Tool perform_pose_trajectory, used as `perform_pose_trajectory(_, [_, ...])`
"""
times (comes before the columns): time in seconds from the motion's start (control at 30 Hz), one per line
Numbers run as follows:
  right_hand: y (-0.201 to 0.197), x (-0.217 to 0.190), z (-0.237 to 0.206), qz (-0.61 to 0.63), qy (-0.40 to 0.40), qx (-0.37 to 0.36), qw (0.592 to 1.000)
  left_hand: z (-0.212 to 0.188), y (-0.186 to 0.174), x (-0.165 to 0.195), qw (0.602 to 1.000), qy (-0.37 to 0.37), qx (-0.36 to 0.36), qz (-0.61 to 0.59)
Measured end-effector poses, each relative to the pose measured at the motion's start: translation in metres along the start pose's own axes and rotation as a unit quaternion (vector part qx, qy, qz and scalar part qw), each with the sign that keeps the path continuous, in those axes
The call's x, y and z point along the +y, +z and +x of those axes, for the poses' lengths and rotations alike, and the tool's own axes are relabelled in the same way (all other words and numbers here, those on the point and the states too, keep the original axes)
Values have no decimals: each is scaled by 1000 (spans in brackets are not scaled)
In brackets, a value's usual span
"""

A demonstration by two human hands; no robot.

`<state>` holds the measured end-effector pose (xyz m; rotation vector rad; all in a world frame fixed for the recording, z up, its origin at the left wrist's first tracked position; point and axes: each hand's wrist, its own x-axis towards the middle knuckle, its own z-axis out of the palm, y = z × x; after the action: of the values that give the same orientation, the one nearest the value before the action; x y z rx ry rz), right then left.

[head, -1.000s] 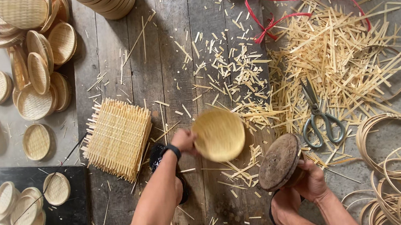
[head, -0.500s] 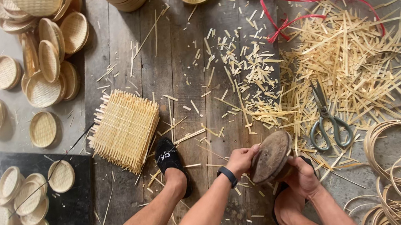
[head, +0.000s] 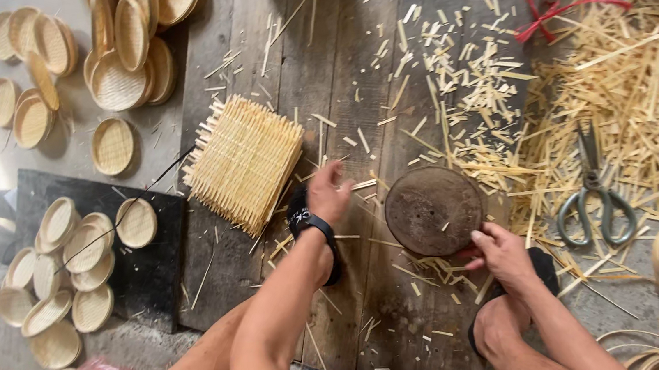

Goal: The person sits on the floor assembling bamboo steamer baskets. They press a round woven bamboo mat into a bamboo rim, trim excess strips with scissors, join bamboo rings together, and place finished baskets onto a growing stack beside them.

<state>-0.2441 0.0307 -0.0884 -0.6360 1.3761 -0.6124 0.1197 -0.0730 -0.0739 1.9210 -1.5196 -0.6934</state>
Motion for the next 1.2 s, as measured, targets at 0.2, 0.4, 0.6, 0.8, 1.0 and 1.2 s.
perform_pose_trajectory(0.2, [-23, 34, -3, 73, -25, 27, 997, 45, -104, -58, 945, -93, 32, 312])
perform_pose_trajectory(0.4, [-20, 26, -4, 43, -3, 21, 999, 43, -142, -71, 934, -167, -24, 314])
perform_pose_trajectory(0.6, [-17, 21, -6, 42, -15, 13, 999, 44, -150, -68, 932, -186, -59, 306])
perform_pose_trajectory(0.8, [-19, 23, -9, 59, -27, 7, 998, 39, -142, -91, 918, -101, -94, 372])
perform_pose_trajectory(1.0, [-21, 24, -10, 46, -31, 1, 998, 39, -153, -99, 915, 31, 38, 399])
perform_pose_trajectory(1.2, [-19, 18, -17, 62, -48, -3, 997, 71, -206, -36, 885, 132, 277, 350])
